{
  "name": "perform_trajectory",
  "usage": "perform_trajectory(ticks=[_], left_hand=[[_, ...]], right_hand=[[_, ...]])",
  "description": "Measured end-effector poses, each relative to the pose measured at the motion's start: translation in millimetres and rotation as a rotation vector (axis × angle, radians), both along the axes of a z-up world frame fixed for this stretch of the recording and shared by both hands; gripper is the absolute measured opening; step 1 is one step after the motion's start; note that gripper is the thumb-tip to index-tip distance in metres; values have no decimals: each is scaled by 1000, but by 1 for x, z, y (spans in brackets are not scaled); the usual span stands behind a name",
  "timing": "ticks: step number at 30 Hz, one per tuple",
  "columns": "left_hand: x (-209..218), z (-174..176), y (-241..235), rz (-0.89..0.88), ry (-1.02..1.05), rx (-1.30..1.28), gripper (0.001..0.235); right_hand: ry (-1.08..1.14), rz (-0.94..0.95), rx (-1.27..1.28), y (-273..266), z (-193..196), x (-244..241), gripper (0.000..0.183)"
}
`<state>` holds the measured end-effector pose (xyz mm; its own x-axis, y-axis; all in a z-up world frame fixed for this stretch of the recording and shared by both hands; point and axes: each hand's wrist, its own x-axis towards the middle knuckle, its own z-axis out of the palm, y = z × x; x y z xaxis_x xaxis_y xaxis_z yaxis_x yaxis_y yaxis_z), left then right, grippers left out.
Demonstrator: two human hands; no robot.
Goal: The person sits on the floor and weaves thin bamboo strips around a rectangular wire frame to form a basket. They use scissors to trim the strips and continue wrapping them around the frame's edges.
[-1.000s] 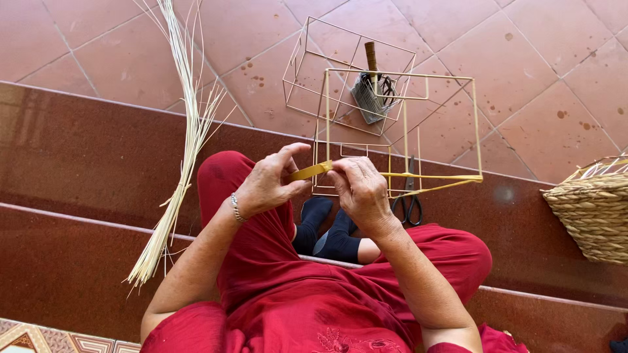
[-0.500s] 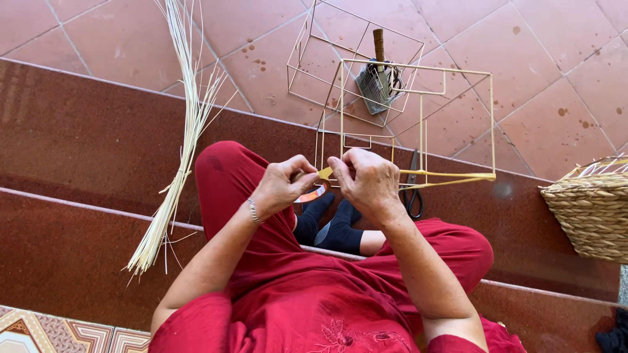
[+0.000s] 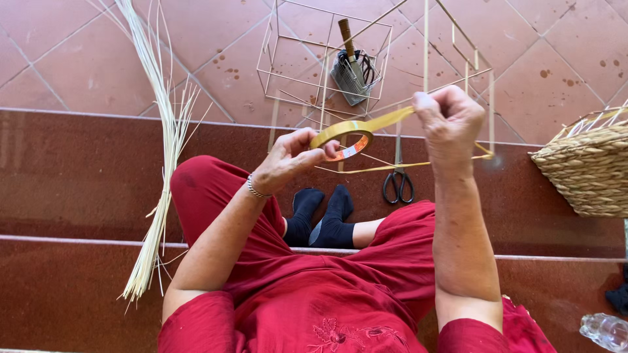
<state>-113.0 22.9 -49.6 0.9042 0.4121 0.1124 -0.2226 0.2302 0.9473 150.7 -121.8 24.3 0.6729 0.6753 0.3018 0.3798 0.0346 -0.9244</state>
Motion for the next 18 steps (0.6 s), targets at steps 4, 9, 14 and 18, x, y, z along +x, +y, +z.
perform_trajectory(ticks=[4, 9, 14, 18], left_hand=[[37, 14, -12, -111, -108, -94, 22], [82, -23, -35, -129, 114, -129, 30], [140, -75, -63, -102, 172, -104, 34], [159, -92, -62, 23, 187, 211, 36]], right_hand=[[281, 2, 116, -35, -34, 39, 19], [662, 75, 279, -78, -115, 80, 21], [684, 96, 286, -122, -195, 125, 25], [623, 164, 274, -144, -233, 150, 31]])
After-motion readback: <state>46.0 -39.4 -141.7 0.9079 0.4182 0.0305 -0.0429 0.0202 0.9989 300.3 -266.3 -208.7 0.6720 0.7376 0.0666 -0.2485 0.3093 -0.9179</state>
